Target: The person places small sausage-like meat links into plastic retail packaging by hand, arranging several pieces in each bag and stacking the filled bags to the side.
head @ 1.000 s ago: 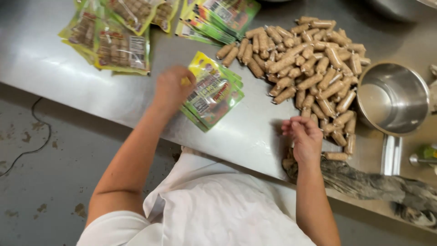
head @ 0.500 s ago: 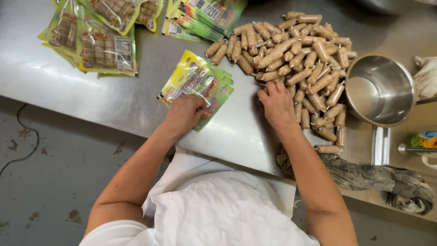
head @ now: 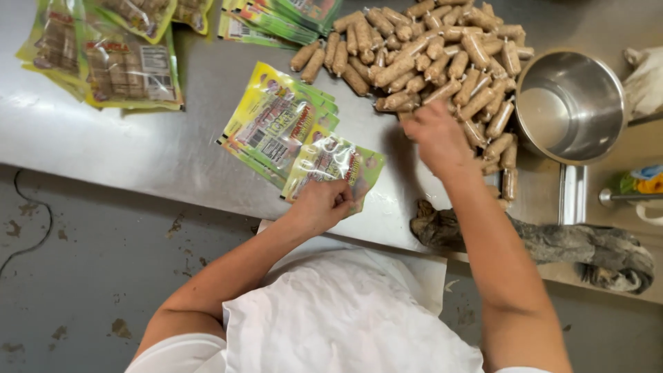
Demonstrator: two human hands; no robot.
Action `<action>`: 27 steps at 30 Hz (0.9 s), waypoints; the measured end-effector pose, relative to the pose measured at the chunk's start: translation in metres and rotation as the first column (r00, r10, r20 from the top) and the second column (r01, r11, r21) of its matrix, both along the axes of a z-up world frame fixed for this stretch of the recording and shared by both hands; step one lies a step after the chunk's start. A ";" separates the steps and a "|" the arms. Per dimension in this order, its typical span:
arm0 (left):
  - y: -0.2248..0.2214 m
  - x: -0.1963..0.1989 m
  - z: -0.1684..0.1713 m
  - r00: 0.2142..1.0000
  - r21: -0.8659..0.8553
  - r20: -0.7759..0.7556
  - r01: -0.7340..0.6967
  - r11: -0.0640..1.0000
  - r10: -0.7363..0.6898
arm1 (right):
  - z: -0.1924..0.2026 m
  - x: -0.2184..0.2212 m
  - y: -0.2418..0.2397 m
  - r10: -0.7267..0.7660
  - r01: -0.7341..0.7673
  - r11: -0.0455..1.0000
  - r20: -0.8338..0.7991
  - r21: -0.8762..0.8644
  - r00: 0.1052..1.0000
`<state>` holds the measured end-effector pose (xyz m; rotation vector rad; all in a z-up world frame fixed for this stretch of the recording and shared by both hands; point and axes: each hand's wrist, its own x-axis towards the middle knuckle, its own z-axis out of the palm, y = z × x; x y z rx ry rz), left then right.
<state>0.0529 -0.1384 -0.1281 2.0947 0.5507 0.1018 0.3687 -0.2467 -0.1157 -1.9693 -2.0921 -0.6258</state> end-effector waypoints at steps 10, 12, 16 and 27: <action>0.001 0.008 0.008 0.984 -0.305 0.008 -0.167 0.938 0.178 | -0.011 0.002 0.000 -0.122 0.124 0.992 -0.057 0.029 0.991; 0.000 0.009 0.015 0.993 -0.201 -0.007 -0.118 0.972 0.119 | 0.007 -0.019 -0.023 -0.302 0.254 0.953 -0.457 -0.166 0.836; -0.003 0.027 0.013 0.996 -0.136 0.065 -0.044 0.990 0.053 | 0.026 -0.033 -0.053 -0.371 0.269 0.928 -0.701 -0.258 0.609; -0.006 0.043 0.008 0.990 0.133 -0.089 0.124 0.983 -0.113 | 0.022 -0.099 -0.107 -0.008 0.431 0.893 -0.962 -0.129 -0.272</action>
